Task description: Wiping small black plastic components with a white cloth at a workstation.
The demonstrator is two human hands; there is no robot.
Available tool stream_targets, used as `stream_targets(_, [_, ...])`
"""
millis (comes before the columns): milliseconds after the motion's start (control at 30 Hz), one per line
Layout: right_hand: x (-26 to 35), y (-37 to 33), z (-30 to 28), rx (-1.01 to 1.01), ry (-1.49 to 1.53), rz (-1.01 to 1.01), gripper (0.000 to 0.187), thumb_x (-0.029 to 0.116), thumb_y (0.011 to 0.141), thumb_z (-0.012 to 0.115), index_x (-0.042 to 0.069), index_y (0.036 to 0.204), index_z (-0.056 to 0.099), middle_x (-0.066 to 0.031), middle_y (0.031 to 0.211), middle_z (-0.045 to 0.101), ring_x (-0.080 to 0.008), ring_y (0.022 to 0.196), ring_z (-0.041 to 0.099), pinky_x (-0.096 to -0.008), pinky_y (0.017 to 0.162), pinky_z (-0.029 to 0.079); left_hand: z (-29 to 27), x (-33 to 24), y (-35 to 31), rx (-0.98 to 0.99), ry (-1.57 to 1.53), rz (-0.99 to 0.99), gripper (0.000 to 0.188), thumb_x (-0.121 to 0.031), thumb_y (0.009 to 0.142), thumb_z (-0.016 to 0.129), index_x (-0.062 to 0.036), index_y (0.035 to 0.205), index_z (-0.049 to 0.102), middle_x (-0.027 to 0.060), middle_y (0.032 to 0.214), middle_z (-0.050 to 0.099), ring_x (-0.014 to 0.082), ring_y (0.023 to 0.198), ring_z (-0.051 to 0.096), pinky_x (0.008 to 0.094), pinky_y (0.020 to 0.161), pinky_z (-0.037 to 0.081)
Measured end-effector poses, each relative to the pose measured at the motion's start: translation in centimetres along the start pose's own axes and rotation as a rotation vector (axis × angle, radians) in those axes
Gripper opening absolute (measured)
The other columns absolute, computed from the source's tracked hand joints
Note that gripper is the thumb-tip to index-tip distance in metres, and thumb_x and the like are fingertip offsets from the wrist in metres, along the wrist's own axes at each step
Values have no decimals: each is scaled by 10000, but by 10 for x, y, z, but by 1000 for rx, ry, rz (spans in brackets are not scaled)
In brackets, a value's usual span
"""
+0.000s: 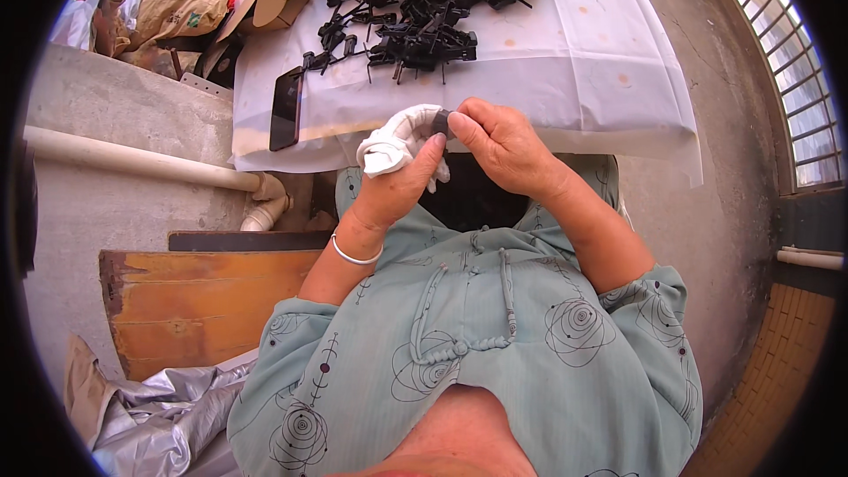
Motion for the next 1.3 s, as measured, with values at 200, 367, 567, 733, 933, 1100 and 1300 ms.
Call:
stream_targets(200, [-4,-3,10,128,-89,94,243,167,924,458,-6,763,514,-87,598,446,-119,580,383,-276,548,383,-1,7,2,-139,439,350,263,-36,795,574,19,1050,542,122,853,613,214,705,601,310,619,478])
stream_targets(367, [-27,-6,25,29,31,158,251,154,925,454,2,737,522,-24,600,489,-92,593,392,-270,550,384,1,11,4,-193,836,468,283,-53,751,585,17,1023,555,201,930,599,360,842,577,378,746,474])
stream_targets(567, [-21,-10,18,22,174,22,166,154,908,493,14,859,568,3,636,486,-73,591,402,-250,549,374,0,17,3,-132,248,350,264,-92,852,564,-28,1092,473,35,883,550,92,679,491,226,617,433])
stream_targets(733, [-15,-9,2,196,-116,111,143,73,808,599,17,939,611,-27,648,511,-85,567,427,-236,535,379,-12,12,3,-95,-151,21,313,-88,895,495,-20,1183,395,41,857,565,85,673,518,233,595,456])
stream_targets(933, [-6,-7,-1,39,-139,-205,167,25,738,665,27,899,617,1,609,489,-60,545,420,-226,506,371,-10,14,-3,-24,224,45,311,-113,911,414,-28,1210,391,22,805,556,64,547,453,215,492,401])
stream_targets(1100, [1,-4,2,112,-50,99,141,52,777,647,19,865,542,-11,591,410,-78,541,362,-224,500,339,-6,11,-6,153,9,-22,273,-110,898,407,-23,1156,408,-2,782,480,33,567,383,179,488,340])
stream_targets(1300, [0,-6,9,231,-50,57,181,161,898,506,5,808,516,-45,593,407,-104,575,366,-268,545,367,-9,22,-3,6,205,161,244,-80,869,450,-23,1105,432,-7,808,483,52,682,424,204,608,402])
Point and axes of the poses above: each hand's wrist, its own y-axis towards the middle knuckle, its own z-axis out of the palm, x = y × z, the point moved 2 cm from there along y, towards the middle knuckle
